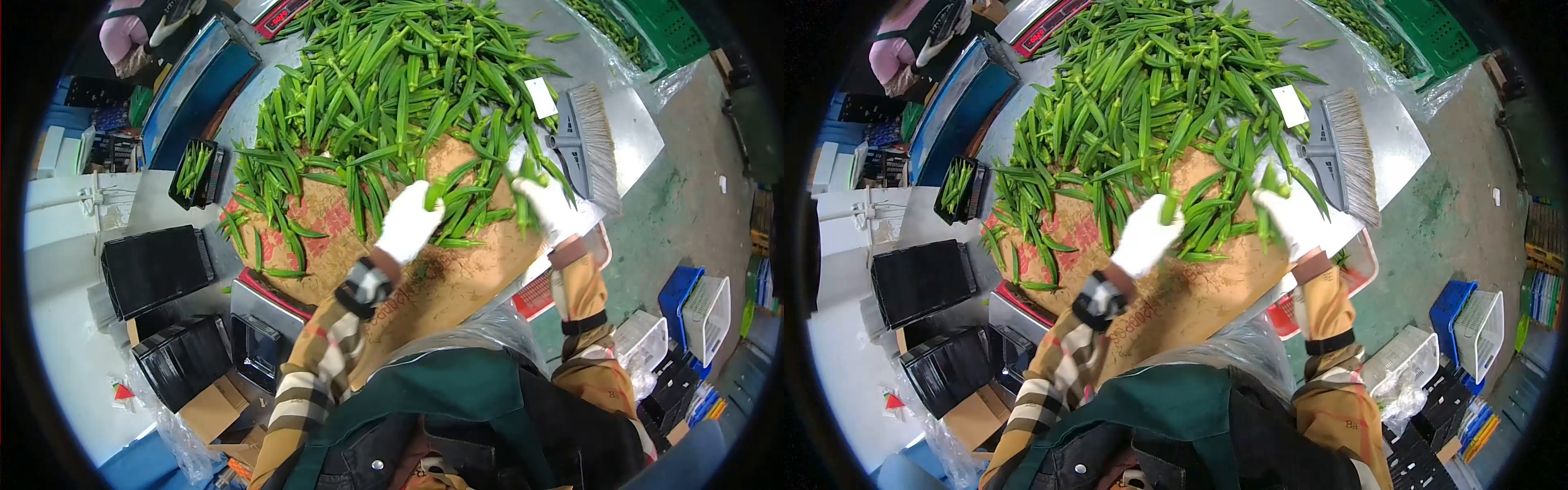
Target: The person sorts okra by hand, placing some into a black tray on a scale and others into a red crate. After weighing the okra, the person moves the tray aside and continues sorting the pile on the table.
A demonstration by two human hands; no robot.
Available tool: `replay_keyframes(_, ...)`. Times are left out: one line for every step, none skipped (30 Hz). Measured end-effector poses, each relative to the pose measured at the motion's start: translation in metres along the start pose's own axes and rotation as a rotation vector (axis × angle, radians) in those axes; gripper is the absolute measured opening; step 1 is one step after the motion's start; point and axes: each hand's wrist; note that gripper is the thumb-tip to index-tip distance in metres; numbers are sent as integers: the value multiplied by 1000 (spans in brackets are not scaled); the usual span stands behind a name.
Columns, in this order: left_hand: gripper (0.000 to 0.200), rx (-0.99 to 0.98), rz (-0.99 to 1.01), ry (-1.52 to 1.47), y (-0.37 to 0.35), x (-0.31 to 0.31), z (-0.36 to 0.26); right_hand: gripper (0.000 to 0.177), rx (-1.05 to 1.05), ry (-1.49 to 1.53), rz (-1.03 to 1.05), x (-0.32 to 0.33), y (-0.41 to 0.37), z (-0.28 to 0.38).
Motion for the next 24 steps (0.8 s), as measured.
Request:
replay_keyframes(29, -90, -47, 85, 1, -23, 7, 27, 48, -252, -18, -7, -10, -2)
replay_keyframes(32, -181, -94, 172, 2, -38, 14, 28, 96, -503, -37, -21, -21, -1)
replay_keyframes(34, -229, -104, 220, 3, -44, 20, 34, 202, -554, -122, -38, -27, -16)
replay_keyframes(36, -278, -115, 270, 4, -48, 24, 41, 309, -603, -208, -56, -29, -34)
replay_keyframes(38, -326, -123, 320, 4, -50, 26, 47, 329, -799, -230, -67, -30, -40)
replay_keyframes(39, -196, -71, 284, 4, -46, 22, 53, 346, -995, -248, -76, -33, -42)
replay_keyframes(39, -68, -20, 247, 5, -38, 19, 63, 259, -1015, -157, -82, -32, -41)
replay_keyframes(39, 59, 28, 211, 4, -28, 13, 64, 225, -985, -140, -85, -33, -34)
replay_keyframes(41, 138, 51, 184, 1, -17, 8, 64, 193, -954, -125, -86, -36, -24)
replay_keyframes(42, 155, 63, 207, 0, -12, 18, 64, 162, -923, -110, -86, -38, -18)
replay_keyframes(42, 95, 90, 228, -3, -9, 24, 66, 173, -867, -90, -88, -36, -22)
replay_keyframes(42, 33, 117, 249, -6, -7, 29, 66, 212, -874, -103, -90, -38, -25)
replay_keyframes(41, 43, 127, 258, -9, -9, 33, 66, 250, -882, -115, -93, -41, -29)
replay_keyframes(41, 56, 135, 266, -12, -10, 33, 66, 290, -891, -123, -97, -45, -33)
replay_keyframes(41, 71, 141, 272, -17, -11, 33, 65, 314, -949, -132, -103, -47, -41)
replay_keyframes(41, 42, 77, 279, -22, -16, 32, 64, 370, -1000, -156, -107, -49, -46)
replay_keyframes(41, 13, 14, 285, -29, -23, 29, 62, 424, -1050, -181, -110, -52, -50)
replay_keyframes(41, -16, -48, 290, -34, -30, 26, 61, 478, -1100, -206, -111, -55, -52)
replay_keyframes(42, -15, -72, 269, -35, -40, 28, 57, 509, -1106, -218, -110, -53, -53)
replay_keyframes(43, 9, -56, 258, -35, -41, 27, 56, 470, -1009, -201, -108, -50, -56)
replay_keyframes(44, 32, -40, 246, -32, -42, 25, 54, 432, -912, -184, -104, -46, -59)
replay_keyframes(45, 57, -24, 234, -29, -42, 24, 53, 393, -815, -166, -101, -43, -62)
replay_keyframes(49, 134, 35, 207, -26, -35, 14, 48, 374, -745, -194, -93, -47, -48)
replay_keyframes(50, 171, 65, 223, -25, -31, 8, 43, 336, -632, -178, -85, -44, -45)
Point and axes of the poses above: each hand's wrist, its own y-axis towards the middle knuckle, its own x-axis out of the back of the hand, z = x × y, and after that the axes turned 11 degrees about -y, right-handed
